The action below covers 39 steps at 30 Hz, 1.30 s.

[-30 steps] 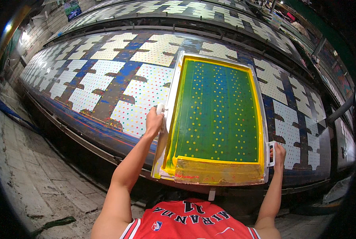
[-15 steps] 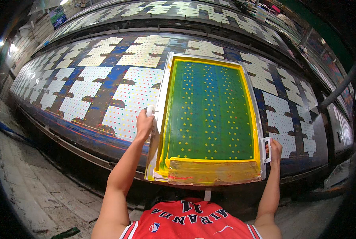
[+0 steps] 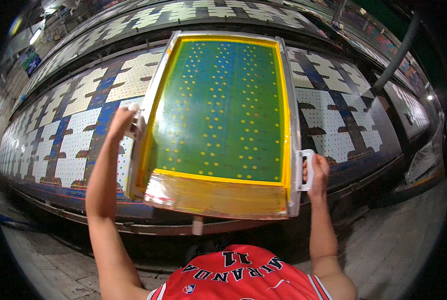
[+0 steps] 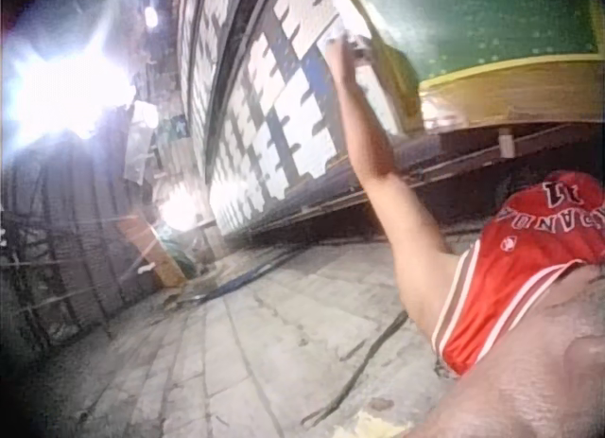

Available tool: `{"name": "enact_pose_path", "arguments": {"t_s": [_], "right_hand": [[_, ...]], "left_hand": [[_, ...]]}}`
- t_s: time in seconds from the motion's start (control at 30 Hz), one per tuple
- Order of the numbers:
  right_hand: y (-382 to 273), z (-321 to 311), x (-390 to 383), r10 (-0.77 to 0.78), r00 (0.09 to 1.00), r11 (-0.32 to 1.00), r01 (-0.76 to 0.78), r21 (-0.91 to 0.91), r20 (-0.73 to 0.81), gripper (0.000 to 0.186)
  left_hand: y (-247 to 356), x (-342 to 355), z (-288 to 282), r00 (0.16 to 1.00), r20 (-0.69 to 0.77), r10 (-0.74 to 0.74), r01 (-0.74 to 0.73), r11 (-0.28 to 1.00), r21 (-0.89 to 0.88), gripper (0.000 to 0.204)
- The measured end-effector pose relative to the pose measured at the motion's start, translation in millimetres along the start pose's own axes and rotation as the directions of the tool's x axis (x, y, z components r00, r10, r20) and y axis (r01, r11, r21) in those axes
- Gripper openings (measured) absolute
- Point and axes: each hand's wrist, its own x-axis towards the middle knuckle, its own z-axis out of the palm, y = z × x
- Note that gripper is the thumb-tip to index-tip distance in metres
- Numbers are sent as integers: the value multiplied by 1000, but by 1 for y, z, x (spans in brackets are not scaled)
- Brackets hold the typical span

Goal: The person uses a squeegee to spread yellow ink across a screen printing frame placed over a patterned surface. They repeatedly pull the squeegee across the screen to transfer ink through the mesh onto the underlying material.

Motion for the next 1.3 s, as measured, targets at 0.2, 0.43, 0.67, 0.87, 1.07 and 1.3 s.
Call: {"name": "enact_pose_path", "arguments": {"t_s": [0.2, 0.43, 0.67, 0.87, 1.07, 1.3], "right_hand": [[16, 63, -82, 78, 995, 981, -88, 175, 64, 26], [11, 65, -104, 258, 965, 966, -258, -4, 39, 18], [5, 36, -83, 241, 968, 964, -248, -101, -72, 15], [-12, 23, -70, 214, 956, 945, -254, -206, -201, 14], [-37, 40, -76, 211, 946, 925, -275, -262, -245, 15], [-54, 46, -75, 219, 942, 917, -288, -275, -255, 15]], "left_hand": [[18, 74, -43, 993, -100, -59, 64, 997, 47, 44], [5, 76, -31, 985, -137, -106, 105, 994, -12, 43], [2, 45, 3, 995, -44, -92, 90, 994, -66, 37], [3, 21, 19, 986, 64, -152, 162, 969, -185, 35], [8, 33, 14, 978, 119, -170, 197, 943, -268, 31], [15, 38, 8, 976, 133, -175, 205, 941, -269, 31]]}}
